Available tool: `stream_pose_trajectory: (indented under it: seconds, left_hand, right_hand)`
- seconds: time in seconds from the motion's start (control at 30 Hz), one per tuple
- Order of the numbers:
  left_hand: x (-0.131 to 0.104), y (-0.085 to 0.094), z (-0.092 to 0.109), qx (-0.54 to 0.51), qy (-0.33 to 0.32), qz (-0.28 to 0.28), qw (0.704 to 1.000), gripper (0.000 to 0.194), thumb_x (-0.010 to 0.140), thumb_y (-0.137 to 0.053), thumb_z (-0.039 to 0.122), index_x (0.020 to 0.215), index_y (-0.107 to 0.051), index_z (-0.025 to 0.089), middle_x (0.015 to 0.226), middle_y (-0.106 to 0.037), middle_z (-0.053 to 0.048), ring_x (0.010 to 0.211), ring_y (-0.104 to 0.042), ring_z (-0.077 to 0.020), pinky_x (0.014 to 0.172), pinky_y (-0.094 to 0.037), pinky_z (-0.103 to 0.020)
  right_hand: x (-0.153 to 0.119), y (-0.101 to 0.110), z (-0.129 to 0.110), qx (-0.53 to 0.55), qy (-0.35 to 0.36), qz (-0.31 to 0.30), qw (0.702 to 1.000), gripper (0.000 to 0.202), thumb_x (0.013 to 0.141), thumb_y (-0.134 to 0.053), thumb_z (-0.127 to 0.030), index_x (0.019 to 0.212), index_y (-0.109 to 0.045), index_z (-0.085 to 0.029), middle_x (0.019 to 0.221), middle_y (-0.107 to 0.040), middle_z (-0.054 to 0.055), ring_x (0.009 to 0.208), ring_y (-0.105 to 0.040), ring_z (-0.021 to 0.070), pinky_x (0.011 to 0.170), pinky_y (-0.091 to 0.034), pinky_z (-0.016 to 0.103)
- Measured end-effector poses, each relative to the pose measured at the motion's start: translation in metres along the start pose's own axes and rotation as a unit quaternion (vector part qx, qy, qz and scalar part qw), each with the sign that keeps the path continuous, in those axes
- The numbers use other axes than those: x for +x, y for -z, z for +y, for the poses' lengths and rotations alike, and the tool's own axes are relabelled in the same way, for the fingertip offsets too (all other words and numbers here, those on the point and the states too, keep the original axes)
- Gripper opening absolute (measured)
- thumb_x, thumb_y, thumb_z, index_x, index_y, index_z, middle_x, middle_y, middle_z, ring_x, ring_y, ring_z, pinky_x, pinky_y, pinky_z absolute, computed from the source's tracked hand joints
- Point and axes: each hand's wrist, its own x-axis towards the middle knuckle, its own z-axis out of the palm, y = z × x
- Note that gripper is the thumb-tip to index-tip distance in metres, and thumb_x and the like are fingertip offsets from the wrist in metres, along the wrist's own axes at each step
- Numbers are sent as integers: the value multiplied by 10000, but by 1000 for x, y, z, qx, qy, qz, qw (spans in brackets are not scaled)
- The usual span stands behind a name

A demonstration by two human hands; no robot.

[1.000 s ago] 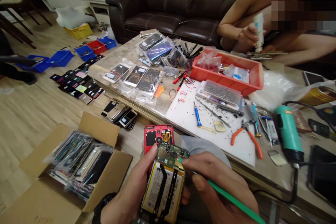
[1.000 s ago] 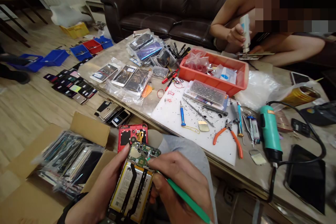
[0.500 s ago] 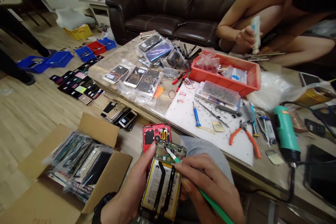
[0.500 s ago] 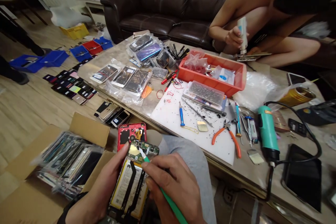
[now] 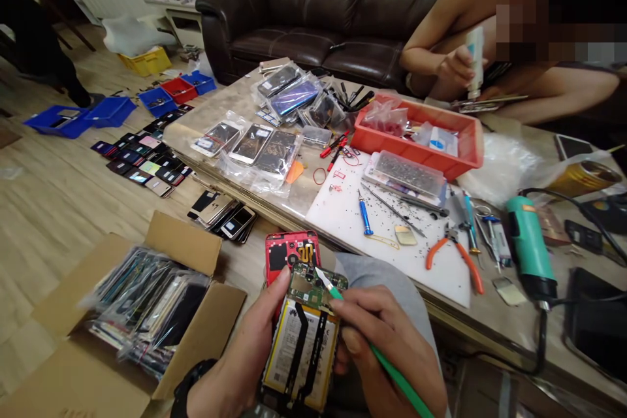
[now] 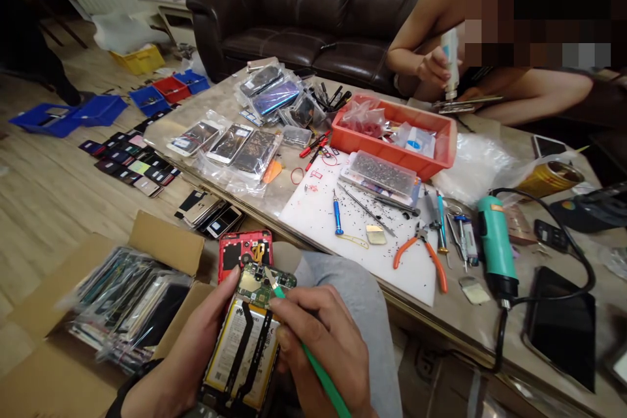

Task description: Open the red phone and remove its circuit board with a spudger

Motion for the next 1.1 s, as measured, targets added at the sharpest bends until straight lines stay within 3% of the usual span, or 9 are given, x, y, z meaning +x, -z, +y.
stream_pose_trajectory:
  seconds: [0.1,0.23,0.37,0.6,0.9,1.1]
  left_hand:
    - [0,2,-2,5,-9,20,1000,536,844,-726,593,1165,-740,164,790,-793,-53,780,-754,-262,777,-575,-344]
    - [1,4,-3,17,-25,41,999,535,849,-728,587,1179,-732,166,778,-790,-42,769,-749,-247,774,-569,-327]
    - [0,1,-1,19,-36,39,998,530,849,-730,581,1183,-729,169,806,-790,-45,768,-745,-242,767,-562,-323]
    - [1,2,-2,10,-27,23,999,510,865,-707,582,1149,-740,160,793,-786,-59,764,-738,-246,745,-548,-321]
    - [1,7,-4,16,-11,4,1000,549,872,-672,626,1164,-740,166,778,-788,-69,759,-742,-254,725,-550,-323]
    - [-1,5,-3,38,26,-51,998,635,904,-539,704,1092,-776,146,780,-791,-108,742,-744,-282,701,-563,-352]
  right_hand:
    - [3,4,0,22,16,-18,999,417,973,-564,-82,1303,-686,-305,1042,-670,71,853,-709,213,655,-617,310]
    - [6,10,-1,41,26,-36,998,350,1017,-557,-145,1322,-667,-278,1034,-679,79,818,-693,188,541,-581,246]
    - [9,11,-3,31,35,-57,997,284,1037,-552,-204,1284,-681,-259,1021,-687,83,863,-701,202,602,-601,273]
    - [12,7,-7,110,-12,-36,993,261,1047,-552,-250,1257,-704,-275,981,-666,66,625,-645,137,474,-566,237]
    - [11,6,-7,125,-12,-24,992,257,1042,-562,-266,1243,-722,-280,970,-670,67,601,-662,134,460,-578,229]
    - [21,6,-11,88,-21,8,996,198,1020,-607,-280,1130,-771,-272,886,-698,49,668,-717,162,481,-586,210]
